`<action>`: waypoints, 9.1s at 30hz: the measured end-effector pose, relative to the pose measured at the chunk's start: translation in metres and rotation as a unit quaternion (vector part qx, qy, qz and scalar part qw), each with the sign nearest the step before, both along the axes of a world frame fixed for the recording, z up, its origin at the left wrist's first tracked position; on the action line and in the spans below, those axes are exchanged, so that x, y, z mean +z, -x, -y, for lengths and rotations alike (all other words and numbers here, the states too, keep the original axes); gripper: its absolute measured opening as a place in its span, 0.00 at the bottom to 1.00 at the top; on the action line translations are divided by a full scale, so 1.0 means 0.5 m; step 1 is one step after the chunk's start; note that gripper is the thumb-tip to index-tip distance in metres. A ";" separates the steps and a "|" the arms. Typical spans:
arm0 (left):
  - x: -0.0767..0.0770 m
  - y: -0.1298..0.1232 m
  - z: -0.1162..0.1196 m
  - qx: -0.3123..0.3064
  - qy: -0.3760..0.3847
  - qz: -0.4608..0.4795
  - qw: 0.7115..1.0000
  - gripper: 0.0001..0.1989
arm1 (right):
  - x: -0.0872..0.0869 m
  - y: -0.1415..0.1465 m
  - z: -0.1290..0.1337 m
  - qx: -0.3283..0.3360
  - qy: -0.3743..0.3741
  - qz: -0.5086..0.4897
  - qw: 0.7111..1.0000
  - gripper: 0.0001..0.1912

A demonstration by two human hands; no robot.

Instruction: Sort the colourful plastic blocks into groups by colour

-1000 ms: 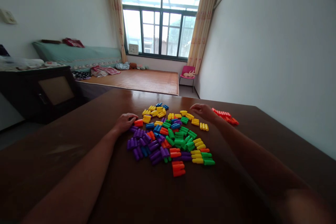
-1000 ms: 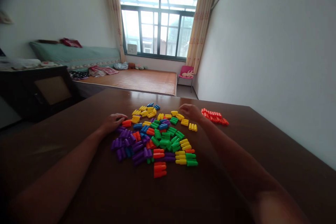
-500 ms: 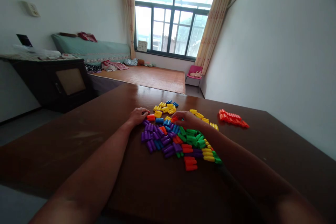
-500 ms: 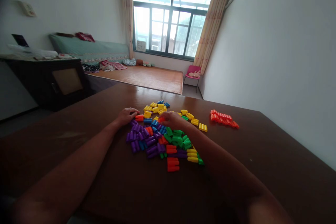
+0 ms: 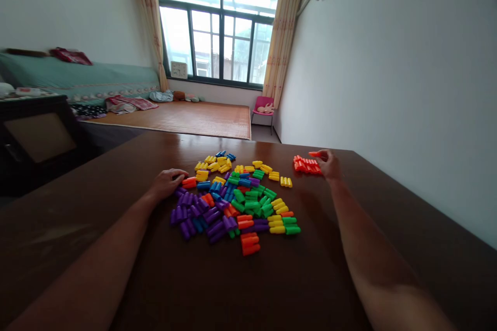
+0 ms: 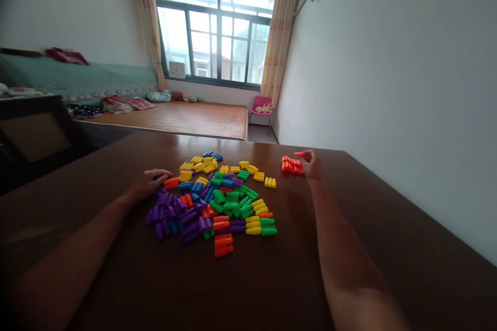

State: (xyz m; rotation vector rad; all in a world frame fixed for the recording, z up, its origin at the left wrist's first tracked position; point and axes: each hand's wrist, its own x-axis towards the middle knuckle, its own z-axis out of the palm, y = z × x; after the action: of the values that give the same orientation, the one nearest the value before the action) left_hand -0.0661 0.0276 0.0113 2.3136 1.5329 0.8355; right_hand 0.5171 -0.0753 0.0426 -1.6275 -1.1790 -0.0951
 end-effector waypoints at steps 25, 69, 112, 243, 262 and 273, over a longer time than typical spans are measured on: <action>0.004 0.000 0.009 -0.008 0.002 0.001 1.000 0.22 | -0.085 -0.037 -0.007 -0.011 0.115 0.194 0.974 0.18; 0.050 -0.013 0.044 0.047 0.004 0.216 0.975 0.24 | -0.022 -0.033 0.009 -0.063 0.037 -0.096 0.993 0.17; 0.007 -0.004 0.024 0.006 0.023 0.032 0.999 0.19 | -0.012 0.425 0.025 0.429 0.140 0.151 0.880 0.09; 0.011 -0.007 0.033 0.018 0.027 0.011 0.999 0.16 | 0.053 0.400 -0.184 0.393 0.280 0.307 0.820 0.15; -0.002 0.000 0.019 0.011 0.027 0.021 0.999 0.18 | 0.087 0.343 -0.109 0.478 0.226 -0.027 0.848 0.18; 0.009 0.006 0.013 0.010 0.035 0.017 0.999 0.22 | 0.052 0.206 -0.018 0.451 0.250 -0.266 0.814 0.23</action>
State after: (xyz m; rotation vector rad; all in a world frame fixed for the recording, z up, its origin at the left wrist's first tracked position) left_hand -0.0690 0.0210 0.0159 2.2261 1.5490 0.8100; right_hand 0.4142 -0.0664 0.0684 -1.1992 -1.4553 1.2925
